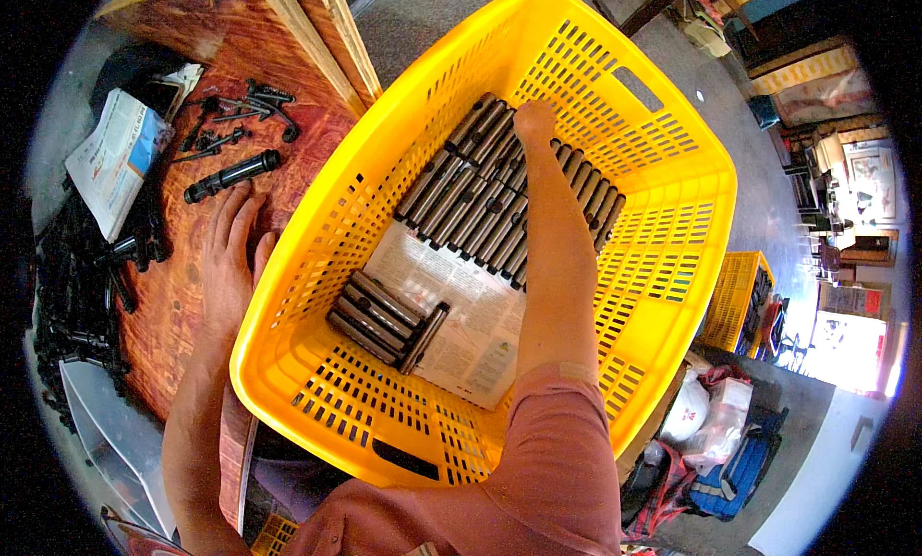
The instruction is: The person arranges cylindrical metal parts into neat rows inside a yellow plastic basket. They pick up each part and place it carefully to form aligned rows. Another person briefly assists by adding more parts to the basket.
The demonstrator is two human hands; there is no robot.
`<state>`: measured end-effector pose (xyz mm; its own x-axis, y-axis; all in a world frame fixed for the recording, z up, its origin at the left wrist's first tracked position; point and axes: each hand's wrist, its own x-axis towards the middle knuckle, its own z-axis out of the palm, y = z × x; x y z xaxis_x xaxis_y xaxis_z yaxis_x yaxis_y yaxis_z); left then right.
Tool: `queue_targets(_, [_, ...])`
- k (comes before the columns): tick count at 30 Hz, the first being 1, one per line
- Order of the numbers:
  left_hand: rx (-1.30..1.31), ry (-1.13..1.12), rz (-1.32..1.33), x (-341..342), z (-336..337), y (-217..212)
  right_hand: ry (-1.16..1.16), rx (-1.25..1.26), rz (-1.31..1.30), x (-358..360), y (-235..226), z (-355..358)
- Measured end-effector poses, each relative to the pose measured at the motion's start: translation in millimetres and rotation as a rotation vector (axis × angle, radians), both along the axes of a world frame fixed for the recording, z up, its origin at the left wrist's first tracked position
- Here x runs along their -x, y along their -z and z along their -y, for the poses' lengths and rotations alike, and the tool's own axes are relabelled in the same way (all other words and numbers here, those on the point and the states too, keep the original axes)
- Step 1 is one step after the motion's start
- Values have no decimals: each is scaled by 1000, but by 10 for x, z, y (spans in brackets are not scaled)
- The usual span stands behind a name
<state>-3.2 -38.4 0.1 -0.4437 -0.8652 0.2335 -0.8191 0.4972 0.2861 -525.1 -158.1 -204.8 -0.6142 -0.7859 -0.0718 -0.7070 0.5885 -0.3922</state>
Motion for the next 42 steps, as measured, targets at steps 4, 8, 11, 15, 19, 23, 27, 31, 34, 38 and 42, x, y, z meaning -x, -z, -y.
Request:
queue_targets(4, [8,8,7,-6,-4,-3,43,-76,73,-157,-358,-91])
queue_targets(8, [-3,-3,2,-4,-20,-18,40,-211,-13,-277,-552,-178])
queue_targets(11, [3,6,5,25,-4,-43,-5,-295,10,-110,-412,-184])
queue_targets(15, [23,5,9,8,-9,-25,-100,-308,45,-195,-449,-144])
queue_targets(19, [36,15,13,10,-2,-28,-104,-247,-33,-252,-401,-149])
queue_targets(23, [46,20,-2,14,-3,-26,60,-164,25,-264,-320,-97])
queue_targets(27, [30,9,-1,14,-8,-25,-84,-249,36,-275,-374,-57])
queue_targets(31, [32,1,7,23,-15,-36,-178,-197,36,-212,-330,4])
queue_targets(34, [35,3,10,16,-12,-31,-244,-158,-15,-171,-292,37])
queue_targets(38, [37,14,12,16,0,-30,-98,-118,255,-83,-213,109])
queue_targets(42, [39,30,3,15,17,-23,48,0,602,105,-171,102])
